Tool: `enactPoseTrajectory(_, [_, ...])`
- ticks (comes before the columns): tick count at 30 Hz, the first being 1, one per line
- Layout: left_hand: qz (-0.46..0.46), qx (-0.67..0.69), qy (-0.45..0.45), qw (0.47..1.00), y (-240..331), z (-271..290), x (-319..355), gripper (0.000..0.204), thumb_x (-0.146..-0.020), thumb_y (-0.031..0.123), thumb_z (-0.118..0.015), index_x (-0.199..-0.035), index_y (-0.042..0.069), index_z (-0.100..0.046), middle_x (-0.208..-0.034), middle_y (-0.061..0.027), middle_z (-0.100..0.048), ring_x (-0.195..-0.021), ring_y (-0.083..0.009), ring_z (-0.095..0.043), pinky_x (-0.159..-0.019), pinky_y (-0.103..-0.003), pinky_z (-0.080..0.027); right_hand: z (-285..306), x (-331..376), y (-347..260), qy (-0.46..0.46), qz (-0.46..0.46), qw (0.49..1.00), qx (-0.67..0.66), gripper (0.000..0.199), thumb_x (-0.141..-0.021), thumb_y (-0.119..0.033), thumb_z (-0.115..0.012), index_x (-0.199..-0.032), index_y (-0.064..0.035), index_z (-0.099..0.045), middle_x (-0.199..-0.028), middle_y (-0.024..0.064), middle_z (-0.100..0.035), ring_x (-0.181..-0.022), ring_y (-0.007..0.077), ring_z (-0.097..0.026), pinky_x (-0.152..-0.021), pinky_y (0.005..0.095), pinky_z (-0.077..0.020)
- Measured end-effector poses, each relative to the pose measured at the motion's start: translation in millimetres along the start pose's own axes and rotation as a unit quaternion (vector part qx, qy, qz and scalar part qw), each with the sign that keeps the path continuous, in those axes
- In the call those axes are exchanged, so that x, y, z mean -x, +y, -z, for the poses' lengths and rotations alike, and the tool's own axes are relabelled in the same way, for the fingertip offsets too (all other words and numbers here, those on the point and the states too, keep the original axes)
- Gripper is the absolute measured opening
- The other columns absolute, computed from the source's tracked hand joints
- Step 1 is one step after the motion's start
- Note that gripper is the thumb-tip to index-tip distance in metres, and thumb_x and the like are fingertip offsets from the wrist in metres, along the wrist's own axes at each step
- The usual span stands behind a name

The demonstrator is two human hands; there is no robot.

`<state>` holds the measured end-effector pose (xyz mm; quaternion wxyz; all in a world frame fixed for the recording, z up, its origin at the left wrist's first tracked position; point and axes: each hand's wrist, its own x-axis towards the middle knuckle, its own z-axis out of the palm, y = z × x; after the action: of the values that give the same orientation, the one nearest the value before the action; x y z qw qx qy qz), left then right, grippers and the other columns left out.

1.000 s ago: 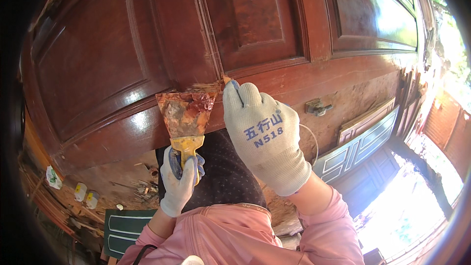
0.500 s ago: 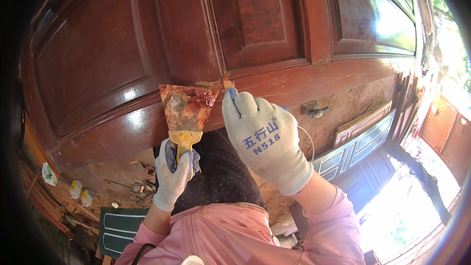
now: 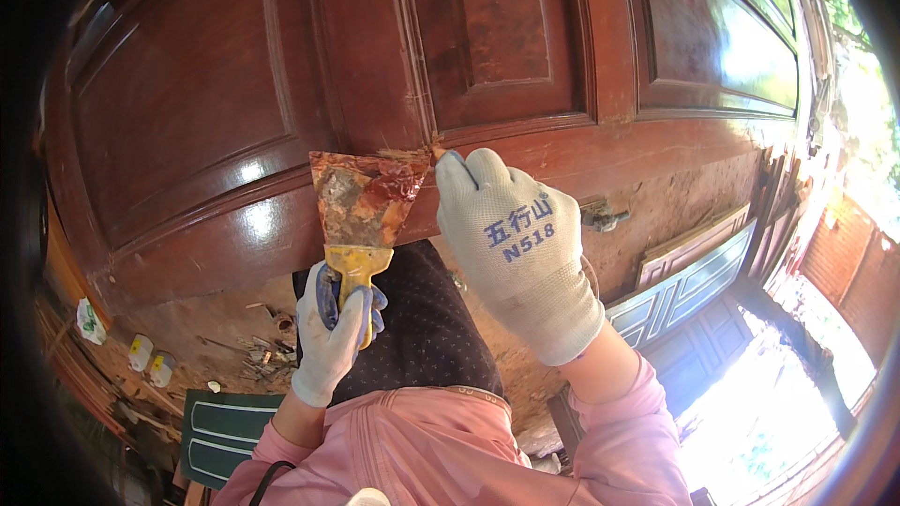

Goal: The person applies a reddish-brown filler to a wooden door using a putty knife and a small brush. They repeatedly scoop filler from a container and spread it into the door's grooves and edges, smoothing the surface as they work.

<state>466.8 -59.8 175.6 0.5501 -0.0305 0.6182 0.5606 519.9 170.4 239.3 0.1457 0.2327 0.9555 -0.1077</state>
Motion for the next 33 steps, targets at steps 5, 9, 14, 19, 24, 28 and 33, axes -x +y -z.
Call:
enactPoseTrajectory(5, [-0.005, 0.015, 0.007, 1.0, 0, 0, 3, 0.026, -0.1, 0.004, -0.056, -0.125, 0.001, -0.053, -0.092, -0.01, -0.068, -0.068, -0.01, -0.064, -0.06, -0.024, -0.055, -1, -7, 9, 0.058, -0.019, 0.997, -0.051, 0.022, -0.091, -0.011, -0.066, -0.113, -0.0062, -0.071, -0.085, 0.0101, -0.06, -0.072, 0.0276, -0.067, -0.063, 0.0374, -0.0532])
enactPoseTrajectory(9, [0.007, 0.027, 0.01, 1.0, 0, 1, 5, 0.026, -0.1, 0.003, -0.056, -0.125, 0.001, -0.053, -0.091, -0.0097, -0.068, -0.069, -0.0105, -0.064, -0.061, -0.024, -0.054, -1, -13, 17, 0.08, -0.002, 0.996, -0.028, 0.023, -0.091, -0.011, -0.067, -0.112, -0.0068, -0.073, -0.085, 0.01, -0.06, -0.071, 0.0278, -0.066, -0.063, 0.0366, -0.0529])
enactPoseTrajectory(14, [-0.024, 0.036, 0.036, 0.998, -2, 2, 5, 0.027, -0.099, 0.004, -0.062, -0.125, -0.002, -0.054, -0.088, -0.009, -0.072, -0.062, -0.0072, -0.061, -0.054, -0.023, -0.05, 2, -23, 22, 0.058, 0.043, 0.997, -0.002, 0.017, -0.09, -0.014, -0.067, -0.106, -0.0099, -0.071, -0.088, 0.0069, -0.06, -0.079, 0.0251, -0.068, -0.065, 0.0366, -0.0545])
enactPoseTrajectory(19, [-0.027, 0.04, 0.04, 0.998, -1, 3, 6, 0.027, -0.099, 0.004, -0.062, -0.124, -0.002, -0.054, -0.088, -0.0092, -0.072, -0.061, -0.0071, -0.061, -0.054, -0.023, -0.051, 8, -39, 25, 0.028, 0.107, 0.993, 0.049, 0.012, -0.091, -0.015, -0.066, -0.1, -0.0087, -0.071, -0.087, 0.008, -0.06, -0.078, 0.0266, -0.067, -0.065, 0.0386, -0.0535])
enactPoseTrajectory(24, [-0.021, 0.045, 0.056, 0.997, -4, 6, 8, 0.027, -0.099, 0.005, -0.062, -0.124, -0.002, -0.054, -0.088, -0.0096, -0.072, -0.061, -0.0071, -0.061, -0.054, -0.023, -0.051, 28, -45, 27, -0.002, 0.133, 0.988, 0.076, 0.011, -0.092, -0.016, -0.066, -0.099, -0.0096, -0.071, -0.087, 0.0077, -0.06, -0.079, 0.0273, -0.067, -0.065, 0.039, -0.0531])
enactPoseTrajectory(28, [-0.027, 0.05, 0.058, 0.997, -5, 6, 9, 0.027, -0.099, 0.005, -0.062, -0.124, -0.002, -0.055, -0.088, -0.0098, -0.072, -0.06, -0.0071, -0.061, -0.054, -0.023, -0.051, 24, -48, 35, 0.01, 0.142, 0.988, 0.054, 0.012, -0.092, -0.017, -0.065, -0.099, -0.0099, -0.071, -0.088, 0.0077, -0.062, -0.079, 0.0282, -0.067, -0.066, 0.0398, -0.0532])
enactPoseTrajectory(33, [-0.033, 0.049, 0.052, 0.997, -5, 6, 8, 0.028, -0.099, 0.004, -0.061, -0.125, -0.002, -0.054, -0.088, -0.0098, -0.072, -0.061, -0.0074, -0.061, -0.055, -0.023, -0.051, 7, -48, 31, 0.012, 0.128, 0.991, 0.046, 0.013, -0.092, -0.017, -0.064, -0.098, -0.0092, -0.072, -0.089, 0.0082, -0.063, -0.079, 0.0294, -0.068, -0.067, 0.0401, -0.0541])
